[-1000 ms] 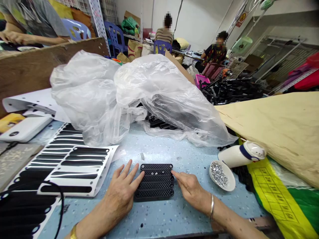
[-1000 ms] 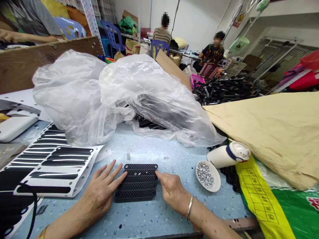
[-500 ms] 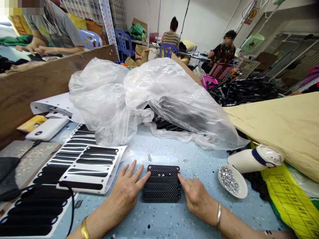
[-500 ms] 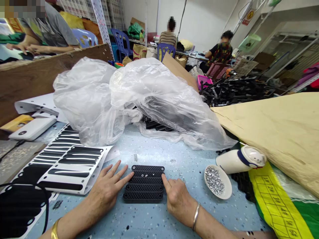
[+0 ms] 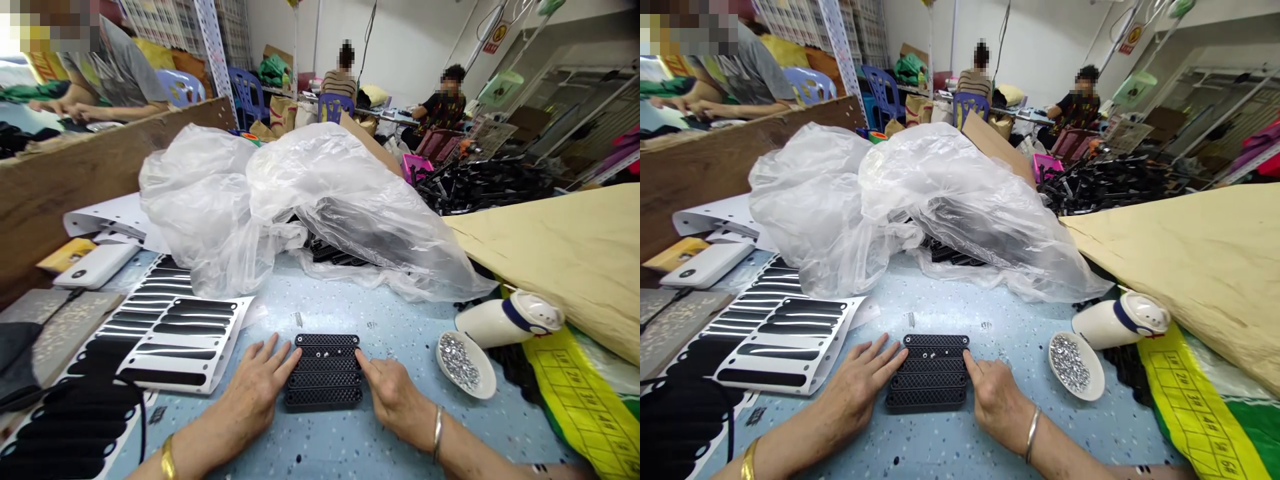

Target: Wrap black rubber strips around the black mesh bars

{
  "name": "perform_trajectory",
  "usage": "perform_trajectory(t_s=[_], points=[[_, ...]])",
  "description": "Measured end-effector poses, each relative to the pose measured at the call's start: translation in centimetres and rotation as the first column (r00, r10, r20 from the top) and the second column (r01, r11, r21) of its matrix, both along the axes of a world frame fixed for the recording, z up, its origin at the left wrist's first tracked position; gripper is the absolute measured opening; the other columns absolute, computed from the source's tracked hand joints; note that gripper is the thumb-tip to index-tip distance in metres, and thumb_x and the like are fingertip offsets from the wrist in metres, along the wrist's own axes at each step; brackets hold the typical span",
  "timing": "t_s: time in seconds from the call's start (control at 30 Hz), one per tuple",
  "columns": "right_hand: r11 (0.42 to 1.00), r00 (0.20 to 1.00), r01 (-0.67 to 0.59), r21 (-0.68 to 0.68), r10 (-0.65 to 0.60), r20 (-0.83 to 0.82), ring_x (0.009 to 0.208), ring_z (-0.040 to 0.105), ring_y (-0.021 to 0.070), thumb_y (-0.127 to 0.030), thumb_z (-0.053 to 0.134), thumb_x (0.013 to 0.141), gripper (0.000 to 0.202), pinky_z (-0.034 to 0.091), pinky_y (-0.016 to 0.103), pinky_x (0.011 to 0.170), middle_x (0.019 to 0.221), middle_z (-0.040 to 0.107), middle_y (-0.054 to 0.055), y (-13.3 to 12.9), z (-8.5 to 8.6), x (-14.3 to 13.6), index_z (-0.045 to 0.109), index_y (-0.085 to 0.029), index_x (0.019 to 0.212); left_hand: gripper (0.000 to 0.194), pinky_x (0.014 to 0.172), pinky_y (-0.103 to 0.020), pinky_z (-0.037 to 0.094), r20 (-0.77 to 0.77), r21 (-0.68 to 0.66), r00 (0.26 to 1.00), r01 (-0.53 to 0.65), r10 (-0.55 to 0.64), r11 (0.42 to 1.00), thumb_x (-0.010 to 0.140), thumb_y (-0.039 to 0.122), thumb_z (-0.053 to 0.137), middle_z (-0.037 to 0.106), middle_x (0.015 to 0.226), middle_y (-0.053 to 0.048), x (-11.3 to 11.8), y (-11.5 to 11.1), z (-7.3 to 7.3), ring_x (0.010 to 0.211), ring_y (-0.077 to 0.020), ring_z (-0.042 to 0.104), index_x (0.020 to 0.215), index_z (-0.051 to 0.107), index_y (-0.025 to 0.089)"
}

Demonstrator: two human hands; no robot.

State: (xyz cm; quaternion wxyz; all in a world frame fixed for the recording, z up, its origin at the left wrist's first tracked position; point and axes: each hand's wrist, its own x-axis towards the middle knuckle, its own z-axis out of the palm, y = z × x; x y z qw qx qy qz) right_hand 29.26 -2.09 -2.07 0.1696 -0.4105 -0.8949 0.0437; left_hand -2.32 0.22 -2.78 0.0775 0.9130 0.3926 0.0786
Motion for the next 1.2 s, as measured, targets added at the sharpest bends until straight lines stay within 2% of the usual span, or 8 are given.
perform_trajectory(t_s=[0.17,0.3,0.53,0.77,0.93,1.03,1.1,1.2], points=[[1.0,1.0,0.009,-0.014,-0.009,-0.008,0.063,0.061,0.0238,0.003,0.032,0.081,0.083,0.05,0.036,0.054,0.078,0.065,0.01,-0.2,-0.4,-0.1,-0.005,-0.008,0.154,0.097,0.101,-0.056,0.034,-0.065,-0.041,0.998,-0.008,0.005,0.999,0.064,-0.006,0.042,0.043,0.151,-0.011,-0.1,-0.2,0.3,0.138,-0.0382,0.032,0.154,0.017,0.019],[0.999,0.999,0.014,-0.029,-0.016,-0.043,0.062,0.06,0.023,0.0,0.033,0.085,0.076,0.049,0.035,0.054,0.077,0.065,0.009,-0.3,-0.8,-0.1,0.005,-0.009,0.154,0.099,0.102,-0.059,0.032,-0.12,-0.029,0.993,-0.023,0.019,0.999,0.064,-0.005,0.044,0.043,0.15,-0.015,0.3,-0.4,0.1,0.138,-0.0425,0.028,0.155,0.01,0.016],[0.999,0.996,0.012,-0.05,-0.016,-0.086,0.059,0.057,0.0206,-0.001,0.034,0.085,0.068,0.047,0.032,0.053,0.072,0.062,0.006,-0.1,-1.0,0.1,0.02,-0.009,0.151,0.106,0.103,-0.056,0.034,-0.022,-0.047,1.0,-0.003,0.002,0.999,0.062,-0.009,0.039,0.043,0.151,-0.012,0.1,-0.4,0.9,0.14,-0.0372,0.031,0.155,-0.003,0.019],[1.0,0.996,0.021,0.006,-0.02,-0.082,0.057,0.057,0.0208,-0.002,0.031,0.089,0.053,0.046,0.032,0.051,0.07,0.063,0.007,-0.1,-0.5,-0.2,0.034,-0.005,0.142,0.098,0.102,-0.056,0.035,0.009,-0.012,1.0,0.006,-0.006,1.0,0.061,-0.007,0.041,0.049,0.145,-0.013,0.1,-0.3,1.2,0.136,-0.0379,0.036,0.154,0.018,0.017],[0.995,0.975,0.103,-0.012,-0.104,-0.195,0.055,0.057,0.017,-0.01,0.038,0.096,0.031,0.043,0.028,0.052,0.066,0.062,0.005,1.1,1.2,-0.7,0.06,-0.007,0.116,0.071,0.095,-0.053,0.038,0.067,0.108,0.997,0.035,-0.042,0.994,0.069,-0.005,0.04,0.059,0.133,-0.018,0.5,0.7,2.1,0.126,-0.0361,0.047,0.139,0.044,0.009],[0.99,0.968,0.142,-0.011,-0.141,-0.208,0.054,0.055,0.0155,-0.014,0.041,0.096,0.027,0.04,0.027,0.052,0.064,0.061,0.004,2.2,2.2,-1.9,0.068,-0.012,0.101,0.048,0.078,-0.046,0.043,0.134,0.214,0.99,0.008,-0.038,0.977,0.081,-0.001,0.039,0.069,0.102,-0.017,1.8,1.4,3.4,0.095,-0.0315,0.061,0.125,0.055,0.007],[0.989,0.974,0.146,-0.03,-0.149,-0.173,0.056,0.056,0.0155,-0.015,0.044,0.096,0.026,0.04,0.026,0.054,0.066,0.063,0.005,2.8,2.5,-2.9,0.07,-0.014,0.096,0.032,0.068,-0.04,0.041,0.147,0.235,0.989,-0.035,0.0,0.971,0.09,0.006,0.04,0.066,0.078,-0.009,3.1,1.7,4.0,0.071,-0.025,0.059,0.113,0.062,0.011],[0.986,0.981,0.156,-0.053,-0.161,-0.11,0.058,0.057,0.0158,-0.013,0.047,0.093,0.023,0.038,0.026,0.055,0.069,0.065,0.006,3.4,2.3,-4.2,0.07,-0.014,0.091,0.024,0.062,-0.037,0.038,0.146,0.179,0.989,-0.066,0.04,0.982,0.095,0.015,0.042,0.061,0.064,-0.004,5.1,2.3,4.0,0.06,-0.0218,0.055,0.09,0.065,0.016]])
